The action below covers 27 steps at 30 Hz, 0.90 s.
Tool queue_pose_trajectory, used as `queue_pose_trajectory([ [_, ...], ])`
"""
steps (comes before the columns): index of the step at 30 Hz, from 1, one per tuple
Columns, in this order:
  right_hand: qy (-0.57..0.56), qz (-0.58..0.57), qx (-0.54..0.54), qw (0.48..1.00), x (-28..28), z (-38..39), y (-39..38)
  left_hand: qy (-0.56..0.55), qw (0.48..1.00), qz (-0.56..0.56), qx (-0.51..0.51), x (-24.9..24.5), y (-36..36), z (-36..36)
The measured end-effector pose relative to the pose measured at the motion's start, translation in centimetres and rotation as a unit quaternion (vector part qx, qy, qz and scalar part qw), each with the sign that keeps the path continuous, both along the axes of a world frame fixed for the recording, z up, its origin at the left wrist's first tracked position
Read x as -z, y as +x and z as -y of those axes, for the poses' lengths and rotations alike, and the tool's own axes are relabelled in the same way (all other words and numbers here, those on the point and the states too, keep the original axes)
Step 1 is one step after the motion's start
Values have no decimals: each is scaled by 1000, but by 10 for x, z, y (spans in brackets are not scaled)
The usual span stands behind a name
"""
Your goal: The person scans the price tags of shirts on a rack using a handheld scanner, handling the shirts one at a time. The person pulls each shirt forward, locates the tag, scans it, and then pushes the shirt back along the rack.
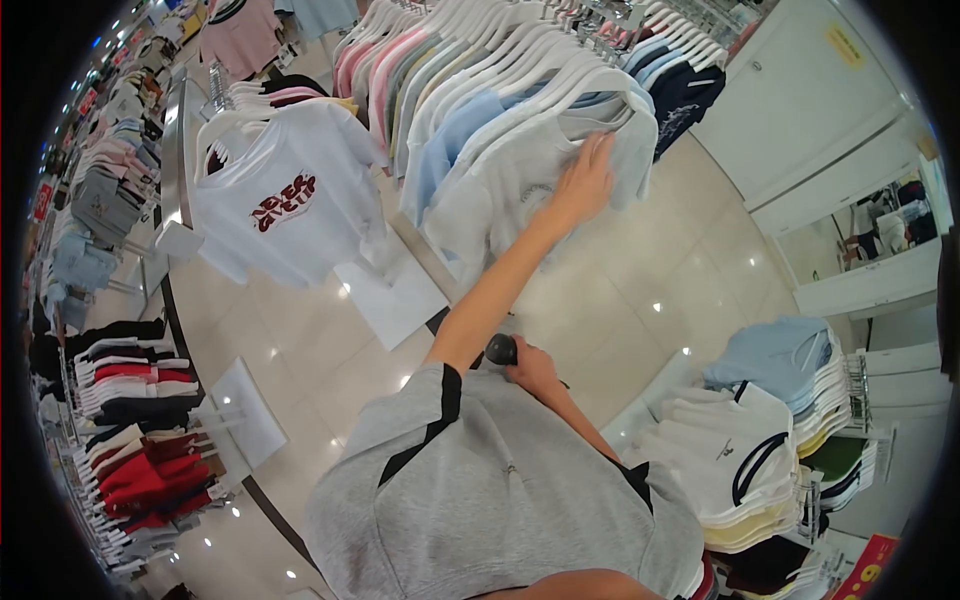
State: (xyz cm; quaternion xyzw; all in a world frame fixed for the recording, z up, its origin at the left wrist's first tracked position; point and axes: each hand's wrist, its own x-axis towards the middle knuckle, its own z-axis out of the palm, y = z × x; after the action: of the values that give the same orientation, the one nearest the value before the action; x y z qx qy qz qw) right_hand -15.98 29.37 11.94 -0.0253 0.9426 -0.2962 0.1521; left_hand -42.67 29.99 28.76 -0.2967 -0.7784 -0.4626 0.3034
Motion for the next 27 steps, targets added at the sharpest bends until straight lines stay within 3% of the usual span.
queue_pose_trajectory([
  [1, 0, -3, -6, 1000, 1, 0, 0, 1, 1000, 1, -7, 3, 13, 10],
  [3, 9, 7, -15, 1000, 4, 0, -3, 59, 975, 171, 126, 12, 44, 48],
  [7, 18, 7, -51, 999, 3, 5, -7, 128, 969, 202, -60, 84, 65, 138],
  [11, 8, -8, -105, 994, 13, 11, -11, 156, 922, 125, -331, 79, 56, 277],
  [12, 4, -6, -120, 993, 12, 14, -12, 134, 903, 67, -404, 71, 44, 316],
  [13, 5, -8, -131, 991, 12, 17, -13, 48, 879, -76, -469, 58, 28, 357],
  [15, 5, -12, -150, 989, 12, 23, -16, -68, 817, -102, -563, 21, 13, 420],
  [17, 16, -4, -158, 987, 13, 27, -16, -206, 785, -66, -580, 0, 5, 463],
  [18, 15, -3, -162, 987, 17, 27, -16, -208, 783, -65, -583, 2, -1, 479],
  [20, 2, -27, -168, 985, 27, 25, -16, -334, 765, 124, -536, 13, -6, 499],
  [27, -21, -24, -161, 987, 22, 33, -17, -285, 770, 27, -570, -12, -6, 478],
])
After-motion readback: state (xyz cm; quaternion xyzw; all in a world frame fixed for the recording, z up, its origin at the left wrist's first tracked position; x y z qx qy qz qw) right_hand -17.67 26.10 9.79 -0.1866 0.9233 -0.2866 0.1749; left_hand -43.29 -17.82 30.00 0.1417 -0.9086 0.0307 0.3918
